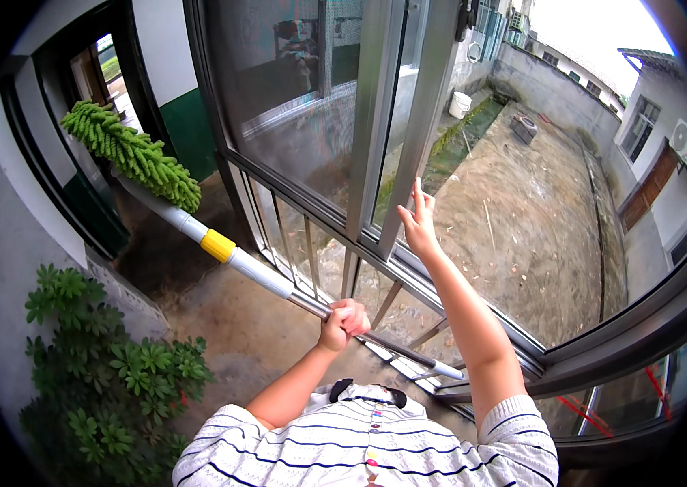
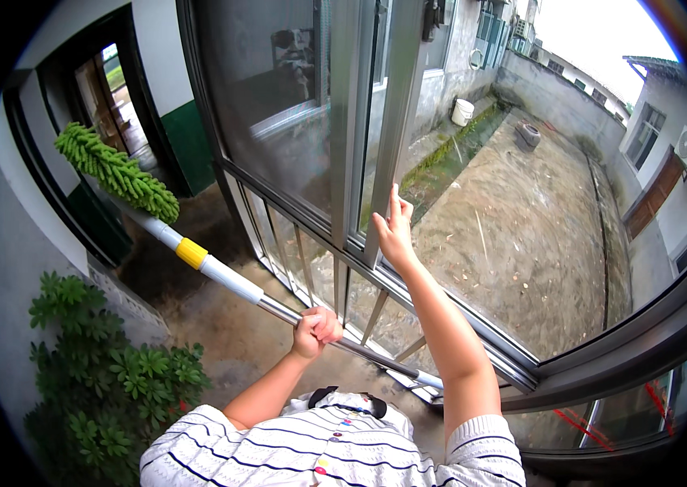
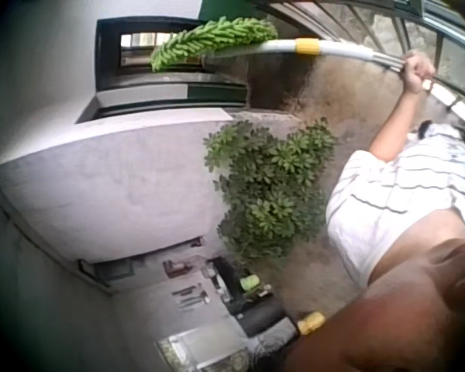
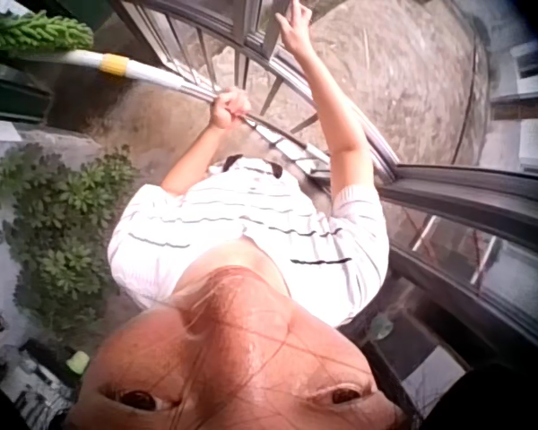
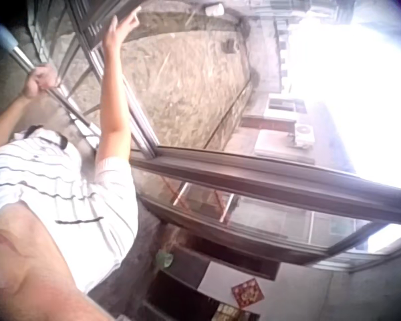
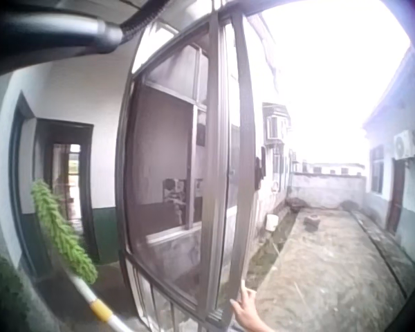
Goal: The person uses a long-handled green mop to wipe the exterior surface of a large glass sliding door. They systematically clean the glass panels from top to bottom and side to side, moving along the door frame to cover the entire area.
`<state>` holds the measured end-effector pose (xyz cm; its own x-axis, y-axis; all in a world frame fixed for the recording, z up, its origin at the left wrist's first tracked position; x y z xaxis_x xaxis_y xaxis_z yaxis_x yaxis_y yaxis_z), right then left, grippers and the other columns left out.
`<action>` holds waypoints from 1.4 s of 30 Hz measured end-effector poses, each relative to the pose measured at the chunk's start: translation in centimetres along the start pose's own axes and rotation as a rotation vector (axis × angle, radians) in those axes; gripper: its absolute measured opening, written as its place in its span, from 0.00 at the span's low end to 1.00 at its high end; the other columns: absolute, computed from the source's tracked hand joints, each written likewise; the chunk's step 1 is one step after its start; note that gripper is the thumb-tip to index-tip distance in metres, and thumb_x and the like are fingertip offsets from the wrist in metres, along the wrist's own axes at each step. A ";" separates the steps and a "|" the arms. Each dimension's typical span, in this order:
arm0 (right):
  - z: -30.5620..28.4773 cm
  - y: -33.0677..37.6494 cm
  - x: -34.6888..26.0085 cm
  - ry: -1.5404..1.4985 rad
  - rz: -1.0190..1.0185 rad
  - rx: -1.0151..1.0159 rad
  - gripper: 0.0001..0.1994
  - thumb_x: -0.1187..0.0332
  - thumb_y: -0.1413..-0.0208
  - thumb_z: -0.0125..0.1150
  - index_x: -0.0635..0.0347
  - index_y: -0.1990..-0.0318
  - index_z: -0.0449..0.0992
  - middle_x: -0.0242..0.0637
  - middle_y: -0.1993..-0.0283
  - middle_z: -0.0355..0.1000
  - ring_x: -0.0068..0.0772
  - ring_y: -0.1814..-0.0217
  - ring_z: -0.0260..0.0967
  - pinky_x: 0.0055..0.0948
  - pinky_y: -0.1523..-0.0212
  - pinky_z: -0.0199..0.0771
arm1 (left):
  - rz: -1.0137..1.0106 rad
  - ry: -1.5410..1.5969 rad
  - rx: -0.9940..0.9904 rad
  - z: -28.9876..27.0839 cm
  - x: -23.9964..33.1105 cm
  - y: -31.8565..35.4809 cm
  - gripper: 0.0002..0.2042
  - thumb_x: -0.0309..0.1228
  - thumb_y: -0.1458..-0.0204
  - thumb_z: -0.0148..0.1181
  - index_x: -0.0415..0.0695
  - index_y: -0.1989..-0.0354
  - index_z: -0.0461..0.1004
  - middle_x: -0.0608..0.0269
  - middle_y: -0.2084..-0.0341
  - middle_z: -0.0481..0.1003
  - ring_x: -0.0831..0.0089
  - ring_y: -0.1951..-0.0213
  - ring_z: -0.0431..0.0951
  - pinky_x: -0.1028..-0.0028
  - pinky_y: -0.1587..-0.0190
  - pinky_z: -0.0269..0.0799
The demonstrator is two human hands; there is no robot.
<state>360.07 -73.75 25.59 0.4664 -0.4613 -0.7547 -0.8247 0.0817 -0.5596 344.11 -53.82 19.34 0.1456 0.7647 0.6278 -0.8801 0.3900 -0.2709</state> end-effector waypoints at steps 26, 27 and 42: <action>3.3 0.0 -0.4 -0.091 0.125 -0.199 0.39 0.61 0.44 0.56 0.48 0.31 0.39 0.51 0.38 0.49 0.46 0.40 0.54 0.35 0.38 0.54 | -0.089 0.022 -0.061 -1.1 0.7 -1.3 0.14 0.28 0.50 0.41 0.45 0.88 0.53 0.66 0.91 0.54 0.75 0.87 0.53 0.73 0.82 0.52; 2.7 2.1 0.0 -0.147 0.179 -0.245 0.36 0.60 0.43 0.55 0.48 0.31 0.42 0.48 0.38 0.49 0.40 0.41 0.56 0.33 0.39 0.56 | -0.105 0.001 -0.078 -0.4 0.4 -1.7 0.14 0.28 0.51 0.41 0.46 0.88 0.53 0.67 0.91 0.54 0.75 0.87 0.53 0.74 0.82 0.52; -16.2 36.7 -9.4 0.471 0.447 0.115 0.18 0.61 0.52 0.66 0.60 0.58 0.69 0.40 0.73 0.70 0.40 0.71 0.70 0.34 0.70 0.69 | -0.328 -0.058 -0.348 20.6 -2.7 -5.2 0.15 0.27 0.49 0.41 0.47 0.88 0.52 0.66 0.92 0.53 0.75 0.88 0.54 0.75 0.82 0.54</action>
<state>320.20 -80.72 17.67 -0.1243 -0.6964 -0.7068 -0.8547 0.4369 -0.2803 339.03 -68.48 34.06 0.3558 0.5464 0.7582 -0.5866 0.7621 -0.2739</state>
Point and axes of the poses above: each hand's wrist, its own y-axis away from the middle knuckle, its own z-axis out of the palm, x = y × z, the point moved 2 cm from there along -y, towards the middle knuckle
